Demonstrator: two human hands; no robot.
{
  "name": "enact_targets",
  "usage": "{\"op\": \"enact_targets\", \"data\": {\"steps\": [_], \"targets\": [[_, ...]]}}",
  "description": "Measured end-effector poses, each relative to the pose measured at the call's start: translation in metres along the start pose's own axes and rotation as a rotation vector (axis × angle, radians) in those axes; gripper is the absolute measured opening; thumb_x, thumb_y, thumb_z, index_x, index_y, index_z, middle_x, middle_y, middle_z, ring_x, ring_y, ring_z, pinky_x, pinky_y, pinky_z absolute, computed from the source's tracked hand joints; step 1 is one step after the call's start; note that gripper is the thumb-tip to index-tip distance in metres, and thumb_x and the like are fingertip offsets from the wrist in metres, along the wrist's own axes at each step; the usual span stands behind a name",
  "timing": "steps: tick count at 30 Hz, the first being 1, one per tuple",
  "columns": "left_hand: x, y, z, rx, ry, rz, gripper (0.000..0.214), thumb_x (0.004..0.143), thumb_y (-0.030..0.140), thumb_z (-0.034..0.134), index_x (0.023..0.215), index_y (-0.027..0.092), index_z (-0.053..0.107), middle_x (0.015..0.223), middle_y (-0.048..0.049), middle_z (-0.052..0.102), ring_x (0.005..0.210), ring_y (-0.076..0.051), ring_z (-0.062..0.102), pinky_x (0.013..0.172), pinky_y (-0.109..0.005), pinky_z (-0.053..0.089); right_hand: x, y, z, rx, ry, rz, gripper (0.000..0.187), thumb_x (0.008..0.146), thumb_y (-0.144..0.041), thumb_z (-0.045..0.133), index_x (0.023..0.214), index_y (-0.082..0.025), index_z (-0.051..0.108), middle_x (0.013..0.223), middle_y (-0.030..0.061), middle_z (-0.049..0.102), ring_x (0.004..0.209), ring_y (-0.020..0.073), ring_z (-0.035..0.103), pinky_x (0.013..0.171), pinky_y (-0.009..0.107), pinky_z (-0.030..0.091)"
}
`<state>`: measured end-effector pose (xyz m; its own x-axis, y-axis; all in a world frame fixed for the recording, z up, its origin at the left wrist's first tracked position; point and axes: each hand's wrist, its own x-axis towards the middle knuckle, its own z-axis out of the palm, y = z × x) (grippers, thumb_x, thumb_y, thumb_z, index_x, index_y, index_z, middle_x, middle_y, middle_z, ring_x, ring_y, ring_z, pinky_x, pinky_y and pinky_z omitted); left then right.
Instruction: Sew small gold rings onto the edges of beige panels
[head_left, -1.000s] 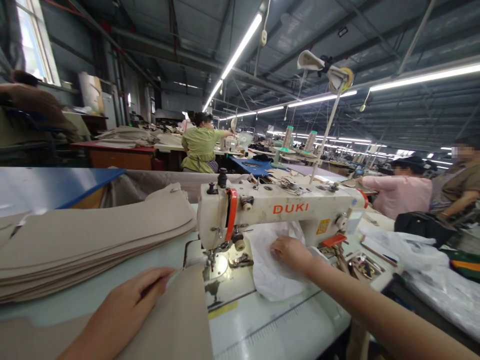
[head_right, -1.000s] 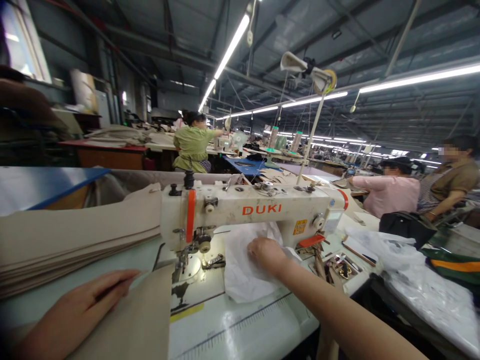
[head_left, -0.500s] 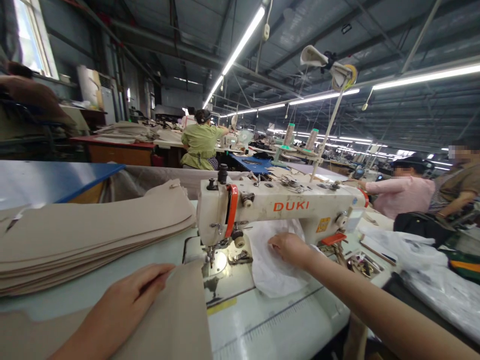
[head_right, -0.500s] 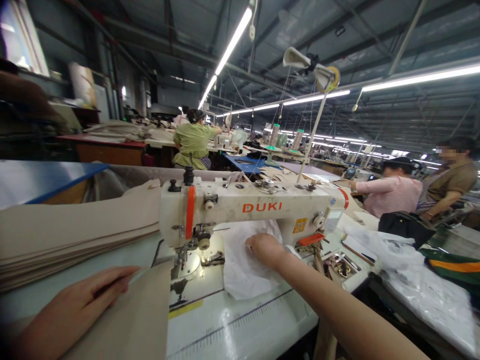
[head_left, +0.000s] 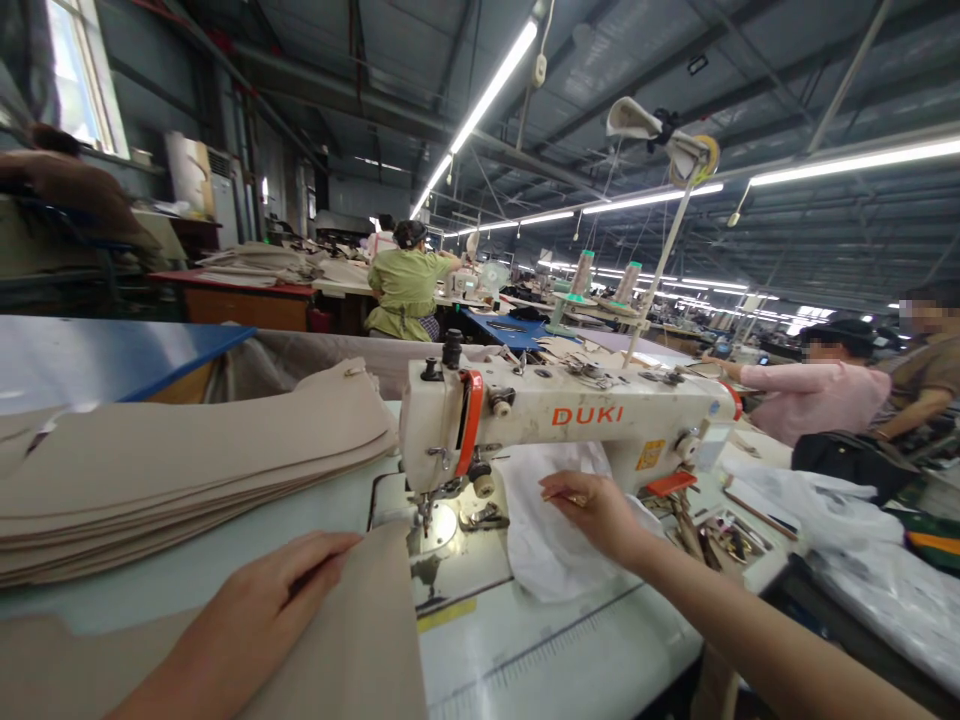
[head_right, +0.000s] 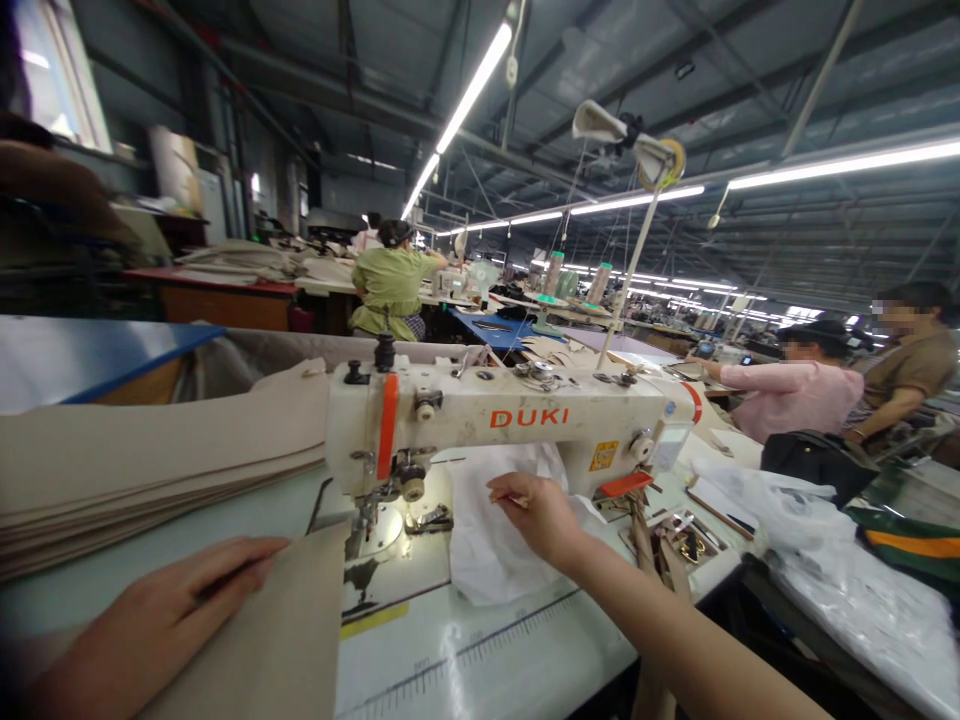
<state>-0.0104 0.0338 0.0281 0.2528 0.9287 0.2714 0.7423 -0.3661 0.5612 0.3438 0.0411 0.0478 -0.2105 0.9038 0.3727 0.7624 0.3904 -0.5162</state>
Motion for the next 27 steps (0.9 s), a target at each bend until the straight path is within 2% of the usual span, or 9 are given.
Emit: {"op": "enact_targets", "data": {"steps": [2, 4, 8, 11, 14, 18, 27], "targets": [[-0.003, 0.006, 0.001, -0.014, 0.009, 0.049, 0.030, 0.083, 0.041, 0.046, 0.094, 0.027, 0.070, 0.095, 0.0028, 0.073, 0.088, -0.019, 0.066, 0.082, -0.025, 0.049, -0.011, -0.019, 0.003, 0.102, 0.012, -0.034, 0.016, 0.081, -0.018, 0.054, 0.084, -0.017, 0.069, 0.095, 0.0069, 0.071, 0.081, 0.0166, 0.068, 0.074, 0.027, 0.053], [-0.007, 0.012, 0.003, -0.028, 0.007, 0.110, 0.030, 0.084, 0.038, 0.045, 0.094, 0.026, 0.070, 0.095, 0.0010, 0.073, 0.088, -0.019, 0.066, 0.081, -0.024, 0.049, -0.020, -0.039, 0.014, 0.299, 0.013, -0.033, 0.012, 0.079, -0.021, 0.057, 0.082, -0.018, 0.069, 0.090, 0.0055, 0.072, 0.078, 0.0158, 0.067, 0.072, 0.026, 0.053], [-0.015, 0.021, 0.006, -0.052, -0.027, 0.188, 0.027, 0.087, 0.032, 0.044, 0.088, 0.023, 0.069, 0.088, -0.0009, 0.072, 0.083, -0.017, 0.065, 0.077, -0.022, 0.048, -0.022, -0.074, 0.061, 0.780, -0.078, 0.157, 0.008, 0.069, -0.024, 0.065, 0.075, -0.018, 0.068, 0.072, 0.0015, 0.069, 0.065, 0.0135, 0.062, 0.062, 0.024, 0.048], [-0.019, 0.025, 0.007, -0.081, -0.028, 0.196, 0.024, 0.088, 0.029, 0.045, 0.086, 0.022, 0.068, 0.082, -0.0001, 0.070, 0.077, -0.015, 0.064, 0.072, -0.021, 0.046, -0.010, -0.093, 0.100, 0.918, -0.124, 0.275, 0.010, 0.063, -0.023, 0.067, 0.072, -0.017, 0.067, 0.060, -0.0016, 0.063, 0.055, 0.0110, 0.055, 0.056, 0.023, 0.042], [-0.021, 0.025, 0.008, -0.097, -0.033, 0.152, 0.022, 0.087, 0.028, 0.047, 0.082, 0.022, 0.068, 0.075, 0.0005, 0.069, 0.070, -0.014, 0.062, 0.066, -0.021, 0.043, 0.003, -0.105, 0.125, 0.959, -0.095, 0.303, 0.010, 0.059, -0.020, 0.065, 0.068, -0.017, 0.066, 0.055, -0.0041, 0.058, 0.052, 0.0095, 0.048, 0.052, 0.022, 0.037], [-0.019, 0.021, 0.012, -0.136, -0.014, 0.057, 0.021, 0.084, 0.025, 0.048, 0.076, 0.019, 0.067, 0.067, 0.0006, 0.065, 0.064, -0.014, 0.059, 0.060, -0.021, 0.040, 0.010, -0.111, 0.136, 0.986, -0.098, 0.265, 0.011, 0.059, -0.019, 0.063, 0.069, -0.018, 0.066, 0.053, -0.0055, 0.054, 0.051, 0.0095, 0.047, 0.051, 0.021, 0.035], [-0.014, 0.026, 0.016, -0.195, 0.019, -0.123, 0.023, 0.081, 0.028, 0.046, 0.071, 0.019, 0.065, 0.060, 0.0022, 0.061, 0.057, -0.014, 0.057, 0.053, -0.022, 0.040, 0.012, -0.109, 0.138, 1.020, -0.070, 0.215, 0.010, 0.062, -0.022, 0.063, 0.071, -0.020, 0.066, 0.061, -0.0028, 0.060, 0.058, 0.0116, 0.053, 0.055, 0.021, 0.041]]}}
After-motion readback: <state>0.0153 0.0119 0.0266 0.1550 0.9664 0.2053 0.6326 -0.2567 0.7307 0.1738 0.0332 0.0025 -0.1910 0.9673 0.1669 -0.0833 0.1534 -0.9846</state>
